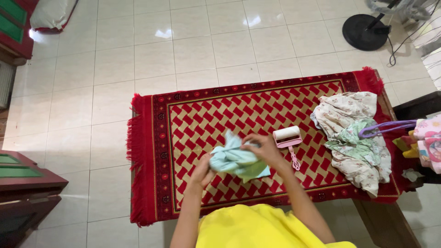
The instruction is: The person uses a lint roller to roll over a pink patterned shirt and then a light blue pair of pants laid on a red patterned mat. The person repeatedly rolls the garments, folds them, and places them aside.
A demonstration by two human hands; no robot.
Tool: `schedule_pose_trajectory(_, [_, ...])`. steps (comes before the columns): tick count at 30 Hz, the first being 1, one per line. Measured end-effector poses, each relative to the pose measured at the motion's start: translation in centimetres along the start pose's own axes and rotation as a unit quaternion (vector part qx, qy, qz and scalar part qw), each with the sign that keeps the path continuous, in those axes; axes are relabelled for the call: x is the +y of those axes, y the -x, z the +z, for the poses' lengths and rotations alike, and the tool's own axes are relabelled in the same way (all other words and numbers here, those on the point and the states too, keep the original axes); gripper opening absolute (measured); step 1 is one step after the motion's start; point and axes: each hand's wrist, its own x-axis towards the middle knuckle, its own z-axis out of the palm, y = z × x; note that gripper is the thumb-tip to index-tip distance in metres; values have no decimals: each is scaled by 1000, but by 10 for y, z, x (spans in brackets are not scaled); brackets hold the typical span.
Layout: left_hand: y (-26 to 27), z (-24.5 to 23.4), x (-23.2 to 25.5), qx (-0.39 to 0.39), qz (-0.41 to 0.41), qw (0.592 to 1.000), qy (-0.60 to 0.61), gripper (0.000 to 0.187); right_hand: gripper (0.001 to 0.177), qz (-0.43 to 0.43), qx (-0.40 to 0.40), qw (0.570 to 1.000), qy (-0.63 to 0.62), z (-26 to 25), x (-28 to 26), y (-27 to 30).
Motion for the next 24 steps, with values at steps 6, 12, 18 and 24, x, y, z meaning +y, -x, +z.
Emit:
schedule_pose_trajectory(6, [31, 42, 41, -58, -24, 995, 72, 30, 9, -80, 67, 993, -63, -15, 1, 2])
schedule_pose_trajectory(12, [56, 102, 29, -8, 124, 848, -514, 34, 19, -138, -135, 937, -291, 69, 30, 0])
schedule_pose_trajectory(18, [84, 134, -36, -302, 141, 809, -484, 46, 29, -159, -189, 808, -535, 87, 6, -32])
schedule_pose_trajectory(24, [24, 75, -11, -76, 80, 972, -207, 44, 41, -123, -238, 709, -652, 76, 0, -35])
